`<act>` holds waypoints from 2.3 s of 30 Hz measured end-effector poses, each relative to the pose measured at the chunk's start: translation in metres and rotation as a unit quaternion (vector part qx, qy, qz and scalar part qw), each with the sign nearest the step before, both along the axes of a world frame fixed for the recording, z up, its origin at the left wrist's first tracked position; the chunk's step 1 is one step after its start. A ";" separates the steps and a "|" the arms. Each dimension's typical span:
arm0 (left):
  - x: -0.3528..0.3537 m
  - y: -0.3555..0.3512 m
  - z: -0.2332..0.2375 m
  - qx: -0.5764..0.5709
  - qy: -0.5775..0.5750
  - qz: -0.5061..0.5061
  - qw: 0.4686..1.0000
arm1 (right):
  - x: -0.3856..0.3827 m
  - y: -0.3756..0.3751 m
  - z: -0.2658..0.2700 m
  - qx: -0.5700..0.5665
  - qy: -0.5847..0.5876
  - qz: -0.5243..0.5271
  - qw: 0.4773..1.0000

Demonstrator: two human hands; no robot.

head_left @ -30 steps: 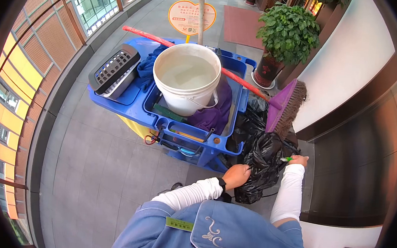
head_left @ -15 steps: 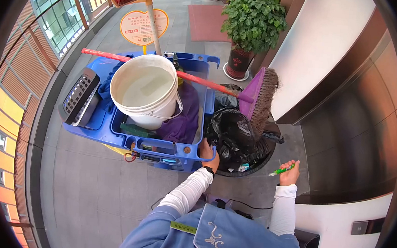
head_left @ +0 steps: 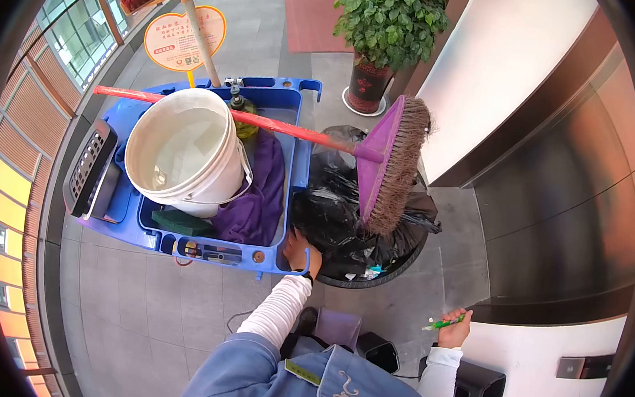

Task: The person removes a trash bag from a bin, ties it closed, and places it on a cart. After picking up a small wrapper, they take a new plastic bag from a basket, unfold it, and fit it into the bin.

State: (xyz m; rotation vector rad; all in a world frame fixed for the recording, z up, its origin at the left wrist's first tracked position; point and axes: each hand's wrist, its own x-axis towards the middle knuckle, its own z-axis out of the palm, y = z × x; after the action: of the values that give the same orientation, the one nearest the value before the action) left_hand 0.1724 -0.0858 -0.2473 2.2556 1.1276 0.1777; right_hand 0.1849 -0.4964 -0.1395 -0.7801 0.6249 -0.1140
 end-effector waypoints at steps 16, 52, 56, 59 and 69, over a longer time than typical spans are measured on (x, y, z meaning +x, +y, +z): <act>0.006 -0.003 0.035 0.058 -0.113 -0.214 0.969 | 0.009 0.084 0.011 0.005 -0.023 0.132 0.991; -0.218 0.018 0.044 -0.193 -0.046 -0.283 0.938 | 0.066 0.327 0.016 -0.595 -0.373 0.614 0.360; -0.244 0.039 0.047 -0.234 -0.004 -0.274 0.933 | 0.056 0.283 0.071 -0.606 -0.306 0.543 0.495; -0.252 0.055 0.042 -0.234 -0.021 -0.250 0.939 | 0.025 0.280 0.162 -0.528 -0.267 0.567 0.572; -0.293 0.101 0.029 -0.197 -0.102 -0.161 0.962 | -0.142 0.479 0.250 -0.408 -0.770 0.401 0.282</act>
State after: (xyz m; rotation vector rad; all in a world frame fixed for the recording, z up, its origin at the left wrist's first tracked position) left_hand -0.1211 0.0155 -0.2187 1.9727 0.6111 0.0447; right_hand 0.0427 -0.0175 0.1108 -1.4017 -1.9782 -0.1921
